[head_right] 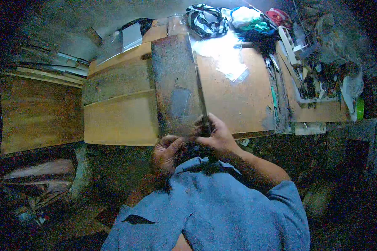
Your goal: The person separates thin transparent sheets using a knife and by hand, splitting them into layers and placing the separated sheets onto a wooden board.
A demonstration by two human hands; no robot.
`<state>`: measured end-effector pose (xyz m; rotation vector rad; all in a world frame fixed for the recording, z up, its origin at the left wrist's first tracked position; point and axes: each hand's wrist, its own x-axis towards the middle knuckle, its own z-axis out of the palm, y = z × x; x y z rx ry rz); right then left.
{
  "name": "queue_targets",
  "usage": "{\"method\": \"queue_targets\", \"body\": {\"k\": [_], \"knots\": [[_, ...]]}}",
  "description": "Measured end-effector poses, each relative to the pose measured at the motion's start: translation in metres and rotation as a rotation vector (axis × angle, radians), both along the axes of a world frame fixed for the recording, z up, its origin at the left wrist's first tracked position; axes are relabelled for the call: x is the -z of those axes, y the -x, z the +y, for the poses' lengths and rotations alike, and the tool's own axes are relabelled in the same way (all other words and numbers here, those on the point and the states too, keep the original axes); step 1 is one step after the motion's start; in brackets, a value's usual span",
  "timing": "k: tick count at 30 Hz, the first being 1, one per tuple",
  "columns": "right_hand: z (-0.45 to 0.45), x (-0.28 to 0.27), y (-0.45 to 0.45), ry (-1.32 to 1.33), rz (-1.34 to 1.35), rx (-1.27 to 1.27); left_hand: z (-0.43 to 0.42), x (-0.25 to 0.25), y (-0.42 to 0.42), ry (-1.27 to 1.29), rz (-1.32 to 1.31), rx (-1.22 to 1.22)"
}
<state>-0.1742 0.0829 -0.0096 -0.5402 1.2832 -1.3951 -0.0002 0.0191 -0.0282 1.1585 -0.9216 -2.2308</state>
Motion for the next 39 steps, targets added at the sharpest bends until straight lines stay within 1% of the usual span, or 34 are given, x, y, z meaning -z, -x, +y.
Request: {"method": "queue_targets", "body": {"k": [1, 3, 4, 5, 6, 7, 9, 11, 13, 15, 16, 18, 19, 21, 22, 25, 26, 29, 32, 35, 36, 38, 39], "knots": [[0.002, 0.007, -0.001, -0.010, -0.036, -0.030, -0.001, -0.002, -0.001, 0.000, 0.001, -0.001], [0.002, 0.011, 0.002, -0.019, -0.074, -0.064, -0.007, -0.008, -0.006, 0.014, -0.083, 0.139], [0.001, 0.010, 0.006, -0.037, 0.049, -0.122, -0.010, -0.008, -0.008, 0.015, -0.085, 0.138], [0.001, 0.008, 0.009, -0.056, 0.172, -0.178, -0.011, -0.008, -0.010, -0.024, -0.022, 0.126], [0.001, 0.004, 0.011, -0.058, 0.171, -0.175, -0.012, -0.008, -0.011, -0.064, 0.042, 0.115], [0.001, -0.001, 0.011, -0.054, 0.134, -0.204, -0.013, -0.006, -0.013, -0.066, 0.041, 0.118], [0.001, 0.000, 0.010, -0.050, 0.100, -0.235, -0.016, 0.000, -0.014, 0.080, -0.047, 0.254], [0.002, 0.012, 0.007, 0.032, 0.072, -0.194, -0.015, 0.000, -0.012, 0.031, -0.020, 0.235], [0.002, -0.001, 0.008, 0.006, 0.066, -0.187, -0.014, -0.003, -0.010, -0.021, 0.007, 0.220], [0.006, -0.009, 0.011, -0.021, 0.057, -0.180, -0.014, -0.008, -0.008, 0.028, -0.092, 0.165], [0.010, -0.010, 0.016, -0.054, 0.198, -0.200, -0.015, -0.006, -0.008, 0.025, -0.093, 0.164], [0.021, -0.007, 0.028, -0.102, 0.493, -0.278, -0.018, -0.001, -0.011, 0.023, -0.028, 0.016], [0.026, -0.015, 0.031, -0.102, 0.492, -0.282, -0.020, -0.001, -0.011, 0.023, -0.029, 0.012], [0.036, -0.039, 0.036, -0.192, 0.525, -0.433, -0.024, -0.001, -0.011, 0.022, -0.023, -0.068], [0.041, -0.038, 0.040, -0.230, 0.648, -0.533, -0.025, -0.001, -0.012, 0.023, -0.024, -0.070], [0.048, -0.051, 0.038, -0.227, 0.644, -0.606, -0.028, 0.000, -0.013, 0.046, 0.010, -0.139], [0.048, -0.050, 0.041, -0.260, 0.741, -0.692, -0.029, 0.000, -0.013, 0.053, 0.024, -0.145], [0.055, -0.033, 0.041, -0.185, 0.808, -0.691, -0.031, -0.001, -0.014, 0.046, 0.041, -0.158], [0.051, -0.039, 0.041, -0.260, 0.778, -0.757, -0.031, -0.003, -0.014, 0.050, 0.029, -0.171], [0.051, -0.029, 0.043, -0.210, 0.834, -0.774, -0.030, -0.004, -0.015, 0.063, 0.030, -0.166], [0.048, -0.033, 0.042, -0.209, 0.834, -0.774, -0.029, -0.004, -0.016, 0.058, 0.047, -0.154], [0.039, -0.047, 0.039, -0.346, 0.764, -0.765, -0.024, -0.003, -0.016, 0.058, 0.069, -0.115], [0.038, -0.044, 0.039, -0.347, 0.764, -0.764, -0.021, -0.003, -0.015, 0.058, 0.092, -0.074]]}}
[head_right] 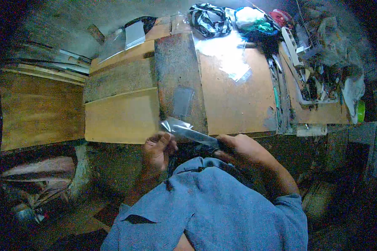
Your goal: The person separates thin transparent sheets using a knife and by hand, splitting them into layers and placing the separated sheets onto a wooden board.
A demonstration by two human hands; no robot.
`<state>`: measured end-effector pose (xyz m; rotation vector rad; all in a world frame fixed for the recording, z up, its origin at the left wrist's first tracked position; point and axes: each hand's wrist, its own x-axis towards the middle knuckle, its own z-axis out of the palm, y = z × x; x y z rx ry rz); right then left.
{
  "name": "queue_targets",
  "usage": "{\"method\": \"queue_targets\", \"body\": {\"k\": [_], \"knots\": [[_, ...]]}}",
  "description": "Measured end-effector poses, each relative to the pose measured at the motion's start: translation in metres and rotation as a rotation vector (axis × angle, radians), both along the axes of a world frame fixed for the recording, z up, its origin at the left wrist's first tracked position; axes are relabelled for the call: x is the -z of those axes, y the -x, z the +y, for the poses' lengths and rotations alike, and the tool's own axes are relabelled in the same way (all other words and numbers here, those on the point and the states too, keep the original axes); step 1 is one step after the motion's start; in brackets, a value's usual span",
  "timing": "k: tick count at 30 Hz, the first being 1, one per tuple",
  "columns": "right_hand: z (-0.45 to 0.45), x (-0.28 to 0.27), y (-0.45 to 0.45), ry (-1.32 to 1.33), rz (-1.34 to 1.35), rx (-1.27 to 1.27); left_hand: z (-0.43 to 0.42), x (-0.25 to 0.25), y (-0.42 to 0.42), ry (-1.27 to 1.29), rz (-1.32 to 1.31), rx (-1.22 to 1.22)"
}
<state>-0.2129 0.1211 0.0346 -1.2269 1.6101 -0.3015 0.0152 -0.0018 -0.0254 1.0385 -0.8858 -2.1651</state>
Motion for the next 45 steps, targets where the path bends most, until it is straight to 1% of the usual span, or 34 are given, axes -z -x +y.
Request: {"method": "queue_targets", "body": {"k": [1, 2, 3, 4, 6, 7, 11, 13, 15, 17, 19, 21, 23, 24, 26, 27, 29, 30, 32, 33, 35, 36, 37, 38, 39, 40, 41, 42, 43, 44, 45], "knots": [[0.000, 0.006, -0.001, 0.081, -0.034, 0.033, 0.004, 0.001, 0.000, 0.000, 0.000, 0.002], [0.000, 0.012, -0.001, 0.163, -0.069, 0.066, 0.008, 0.002, -0.001, 0.019, -0.100, 0.095], [-0.002, 0.016, -0.002, 0.164, -0.068, 0.069, 0.010, 0.003, -0.001, 0.038, -0.199, 0.189], [-0.004, 0.020, -0.003, 0.169, -0.044, 0.061, 0.011, 0.002, -0.001, 0.039, -0.198, 0.192], [-0.007, 0.021, -0.002, 0.174, -0.020, 0.055, 0.011, -0.004, -0.001, 0.141, -0.181, 0.361], [-0.008, 0.021, -0.001, 0.176, -0.002, 0.026, 0.012, -0.010, 0.002, 0.092, -0.177, 0.298], [-0.016, 0.020, -0.003, 0.148, 0.029, -0.045, 0.005, -0.012, 0.002, 0.070, -0.124, 0.260], [-0.019, 0.025, -0.007, 0.161, 0.036, -0.062, 0.005, -0.020, 0.004, 0.077, -0.300, 0.411], [-0.022, 0.026, -0.007, 0.173, 0.041, -0.075, 0.008, -0.017, 0.004, 0.046, -0.292, 0.446], [-0.026, 0.022, -0.003, 0.148, 0.125, -0.133, 0.011, -0.015, 0.002, 0.011, -0.283, 0.485], [-0.025, 0.028, 0.004, 0.167, 0.142, -0.161, 0.011, -0.014, -0.001, 0.106, -0.238, 0.513], [-0.025, 0.029, 0.013, 0.188, 0.159, -0.196, 0.004, -0.014, -0.006, 0.122, -0.253, 0.554], [-0.025, 0.027, 0.021, 0.183, 0.248, -0.017, -0.001, -0.012, -0.013, 0.141, -0.270, 0.591], [-0.027, 0.029, 0.026, 0.227, 0.324, 0.117, -0.002, -0.009, -0.017, 0.120, -0.261, 0.597], [-0.032, 0.031, 0.031, 0.253, 0.181, 0.298, -0.002, 0.000, -0.020, 0.096, -0.255, 0.596], [-0.034, 0.035, 0.025, 0.253, 0.177, 0.296, -0.001, 0.004, -0.018, 0.127, -0.239, 0.559], [-0.039, 0.050, 0.004, 0.214, -0.561, 0.571, 0.001, 0.011, -0.010, 0.160, -0.215, 0.527], [-0.043, 0.072, -0.007, 0.335, -0.583, 0.504, 0.002, 0.013, -0.005, 0.166, -0.247, 0.499], [-0.057, 0.066, -0.028, 0.214, -0.749, 0.570, 0.002, 0.020, 0.000, 0.172, -0.276, 0.470], [-0.064, 0.067, -0.032, 0.215, -0.749, 0.568, 0.002, 0.025, 0.000, 0.187, -0.266, 0.432], [-0.081, 0.079, -0.036, 0.220, -0.648, 0.596, 0.000, 0.038, 0.000, 0.207, -0.259, 0.394], [-0.090, 0.085, -0.035, 0.222, -0.650, 0.595, -0.001, 0.045, -0.001, 0.247, -0.201, 0.266], [-0.100, 0.094, -0.033, 0.249, -0.589, 0.651, -0.002, 0.052, -0.001, 0.285, -0.142, 0.141], [-0.110, 0.102, -0.030, 0.277, -0.526, 0.705, -0.002, 0.057, -0.005, 0.287, -0.142, 0.143], [-0.122, 0.110, -0.027, 0.294, -0.483, 0.759, -0.002, 0.062, -0.012, 0.273, -0.254, 0.077], [-0.132, 0.126, -0.021, 0.297, -0.483, 0.760, -0.002, 0.069, -0.019, 0.258, -0.365, 0.010], [-0.142, 0.145, -0.016, 0.434, -0.345, 0.712, -0.005, 0.080, -0.026, 0.266, -0.364, 0.018], [-0.149, 0.150, -0.012, 0.567, -0.204, 0.660, -0.005, 0.080, -0.028, 0.267, -0.363, 0.018], [-0.151, 0.155, -0.007, 0.588, -0.120, 0.663, -0.004, 0.080, -0.029, 0.271, -0.337, -0.001], [-0.149, 0.159, -0.001, 0.588, -0.119, 0.662, -0.005, 0.080, -0.030, 0.275, -0.310, -0.022], [-0.146, 0.154, 0.003, 0.565, -0.065, 0.706, -0.005, 0.080, -0.031, 0.273, -0.309, -0.023]]}}
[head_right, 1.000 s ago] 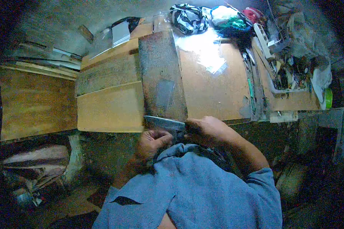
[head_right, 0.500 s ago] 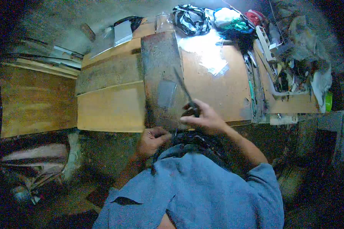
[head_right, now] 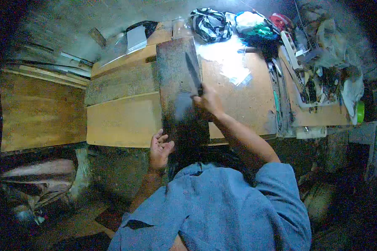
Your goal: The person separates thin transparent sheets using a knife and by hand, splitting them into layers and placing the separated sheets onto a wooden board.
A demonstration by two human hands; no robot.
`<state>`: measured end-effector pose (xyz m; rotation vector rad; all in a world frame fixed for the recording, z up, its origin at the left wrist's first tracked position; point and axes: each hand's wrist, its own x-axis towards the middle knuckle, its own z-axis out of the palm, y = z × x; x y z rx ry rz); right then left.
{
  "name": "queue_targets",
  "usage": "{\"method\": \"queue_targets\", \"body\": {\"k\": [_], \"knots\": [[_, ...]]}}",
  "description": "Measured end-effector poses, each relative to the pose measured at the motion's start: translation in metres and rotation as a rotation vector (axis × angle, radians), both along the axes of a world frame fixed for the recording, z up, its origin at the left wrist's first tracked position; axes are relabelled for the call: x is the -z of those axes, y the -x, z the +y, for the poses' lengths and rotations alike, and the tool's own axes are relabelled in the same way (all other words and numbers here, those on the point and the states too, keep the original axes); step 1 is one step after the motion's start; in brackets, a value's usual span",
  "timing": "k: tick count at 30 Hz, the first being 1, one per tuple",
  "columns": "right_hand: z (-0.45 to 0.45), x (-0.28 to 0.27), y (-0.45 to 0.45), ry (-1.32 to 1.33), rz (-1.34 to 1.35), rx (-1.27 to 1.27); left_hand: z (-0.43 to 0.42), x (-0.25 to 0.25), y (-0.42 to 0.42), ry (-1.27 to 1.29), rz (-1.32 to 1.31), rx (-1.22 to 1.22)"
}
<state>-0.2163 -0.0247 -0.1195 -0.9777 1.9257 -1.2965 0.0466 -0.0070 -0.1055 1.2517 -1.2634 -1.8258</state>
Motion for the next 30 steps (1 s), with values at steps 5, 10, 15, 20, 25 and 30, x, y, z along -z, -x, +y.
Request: {"method": "queue_targets", "body": {"k": [5, 10, 15, 20, 25, 30], "knots": [[0.028, 0.023, 0.064, -0.159, 0.155, 0.285, -0.001, -0.001, -0.003, 0.005, -0.014, 0.012], [0.055, 0.039, 0.134, -0.360, 0.175, 0.563, 0.000, -0.016, 0.000, 0.010, -0.037, 0.039], [0.045, 0.036, 0.151, -0.486, 0.170, 0.591, 0.000, -0.033, 0.005, -0.031, 0.005, 0.090], [0.031, 0.036, 0.149, -0.660, 0.345, 0.574, -0.001, -0.038, 0.003, -0.058, 0.009, 0.118], [0.031, 0.051, 0.163, -0.699, 0.268, 0.528, 0.002, -0.047, 0.005, -0.099, 0.017, 0.103], [0.045, 0.033, 0.167, -0.636, 0.255, 0.538, 0.002, -0.049, 0.007, -0.106, 0.003, 0.132]]}}
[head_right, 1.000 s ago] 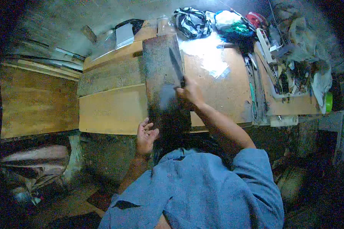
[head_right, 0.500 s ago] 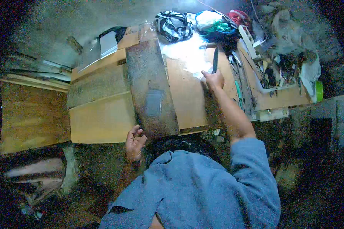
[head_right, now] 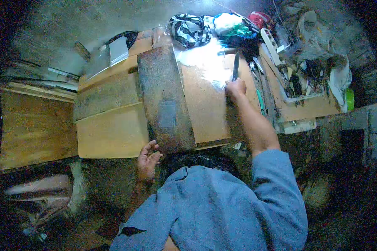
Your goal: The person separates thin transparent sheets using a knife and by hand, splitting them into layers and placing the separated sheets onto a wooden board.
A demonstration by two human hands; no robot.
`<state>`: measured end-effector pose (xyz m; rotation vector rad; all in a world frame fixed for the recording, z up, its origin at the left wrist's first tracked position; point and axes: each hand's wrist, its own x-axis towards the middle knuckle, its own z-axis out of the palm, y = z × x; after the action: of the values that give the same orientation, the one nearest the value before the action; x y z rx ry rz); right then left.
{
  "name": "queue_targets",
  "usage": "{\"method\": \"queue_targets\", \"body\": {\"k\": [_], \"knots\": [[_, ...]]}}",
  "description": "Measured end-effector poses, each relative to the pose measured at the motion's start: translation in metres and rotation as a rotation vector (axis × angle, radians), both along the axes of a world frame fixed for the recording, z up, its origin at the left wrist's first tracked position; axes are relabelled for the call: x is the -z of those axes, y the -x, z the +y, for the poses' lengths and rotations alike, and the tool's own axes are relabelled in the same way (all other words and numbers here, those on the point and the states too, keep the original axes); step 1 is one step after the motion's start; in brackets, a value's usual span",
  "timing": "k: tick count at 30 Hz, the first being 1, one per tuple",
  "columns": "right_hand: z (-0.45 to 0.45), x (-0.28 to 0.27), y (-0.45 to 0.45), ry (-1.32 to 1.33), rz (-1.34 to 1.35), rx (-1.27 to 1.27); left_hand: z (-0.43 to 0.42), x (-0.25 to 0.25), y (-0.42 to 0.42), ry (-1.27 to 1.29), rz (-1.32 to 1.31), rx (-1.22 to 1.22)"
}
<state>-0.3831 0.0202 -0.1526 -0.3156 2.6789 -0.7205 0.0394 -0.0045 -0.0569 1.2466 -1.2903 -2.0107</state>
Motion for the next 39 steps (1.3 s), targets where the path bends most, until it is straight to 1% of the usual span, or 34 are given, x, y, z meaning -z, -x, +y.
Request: {"method": "queue_targets", "body": {"k": [1, 2, 3, 5, 6, 7, 8, 9, 11, 13, 15, 17, 19, 20, 22, 24, 27, 30, 32, 33, 34, 35, 37, 38, 39], "knots": [[0.003, -0.009, -0.002, 0.064, -0.065, 0.008, 0.000, 0.001, 0.000, 0.007, -0.002, 0.011], [0.008, 0.038, 0.019, 0.287, -0.166, 0.066, 0.000, 0.001, 0.000, 0.006, -0.003, 0.010], [0.011, 0.034, 0.016, 0.285, -0.166, 0.066, 0.001, 0.001, 0.001, -0.001, 0.008, 0.018], [0.020, 0.006, 0.004, 0.689, -0.507, 0.235, 0.000, -0.001, 0.004, -0.008, 0.020, 0.025], [0.025, -0.005, -0.003, 0.743, -0.538, 0.254, 0.000, -0.004, 0.006, -0.005, 0.000, 0.051], [0.030, -0.024, -0.014, 0.743, -0.538, 0.255, 0.000, -0.006, 0.009, -0.001, -0.019, 0.077], [0.037, -0.049, -0.029, 0.737, -0.580, 0.159, 0.001, -0.002, 0.010, -0.001, -0.020, 0.078], [0.045, -0.068, -0.043, 0.730, -0.621, 0.064, 0.000, 0.005, 0.010, 0.024, -0.016, 0.127], [0.058, -0.084, -0.068, 0.801, -0.700, -0.070, 0.000, 0.007, 0.015, 0.051, -0.012, 0.176], [0.064, -0.115, -0.107, 0.877, -0.827, -0.064, 0.001, 0.001, 0.027, 0.023, 0.003, 0.243], [0.070, -0.137, -0.139, 0.726, -0.880, -0.165, 0.004, -0.010, 0.040, -0.001, 0.013, 0.259], [0.076, -0.139, -0.163, 0.747, -0.940, -0.190, 0.008, -0.017, 0.049, -0.026, 0.021, 0.270], [0.080, -0.139, -0.177, 0.766, -0.998, -0.217, 0.011, -0.022, 0.057, 0.041, 0.118, 0.300], [0.082, -0.138, -0.182, 0.801, -1.047, -0.225, 0.015, -0.029, 0.061, 0.038, 0.123, 0.241], [0.084, -0.136, -0.190, 0.873, -1.113, -0.232, 0.014, -0.036, 0.063, 0.066, 0.093, 0.232], [0.083, -0.144, -0.196, 0.859, -1.141, -0.226, 0.015, -0.037, 0.062, 0.092, 0.067, 0.223], [0.084, -0.151, -0.198, 0.844, -1.200, -0.237, 0.015, -0.036, 0.059, 0.102, 0.102, 0.171], [0.085, -0.150, -0.197, 0.832, -1.242, -0.259, 0.013, -0.042, 0.057, 0.029, 0.116, 0.130], [0.084, -0.150, -0.196, 0.820, -1.251, -0.273, 0.012, -0.052, 0.055, -0.088, 0.151, 0.117], [0.082, -0.150, -0.195, 0.879, -1.292, -0.216, 0.010, -0.051, 0.053, -0.087, 0.151, 0.116], [0.081, -0.151, -0.194, 0.938, -1.331, -0.157, 0.008, -0.051, 0.050, -0.143, 0.189, 0.134], [0.079, -0.148, -0.194, 0.938, -1.330, -0.157, 0.007, -0.051, 0.048, -0.199, 0.227, 0.152], [0.077, -0.138, -0.194, 0.931, -1.423, -0.161, 0.006, -0.062, 0.047, -0.237, 0.215, 0.191], [0.076, -0.136, -0.195, 0.932, -1.424, -0.160, 0.006, -0.067, 0.047, -0.274, 0.202, 0.230], [0.075, -0.135, -0.196, 0.956, -1.522, -0.143, 0.006, -0.070, 0.047, -0.274, 0.200, 0.230]]}}
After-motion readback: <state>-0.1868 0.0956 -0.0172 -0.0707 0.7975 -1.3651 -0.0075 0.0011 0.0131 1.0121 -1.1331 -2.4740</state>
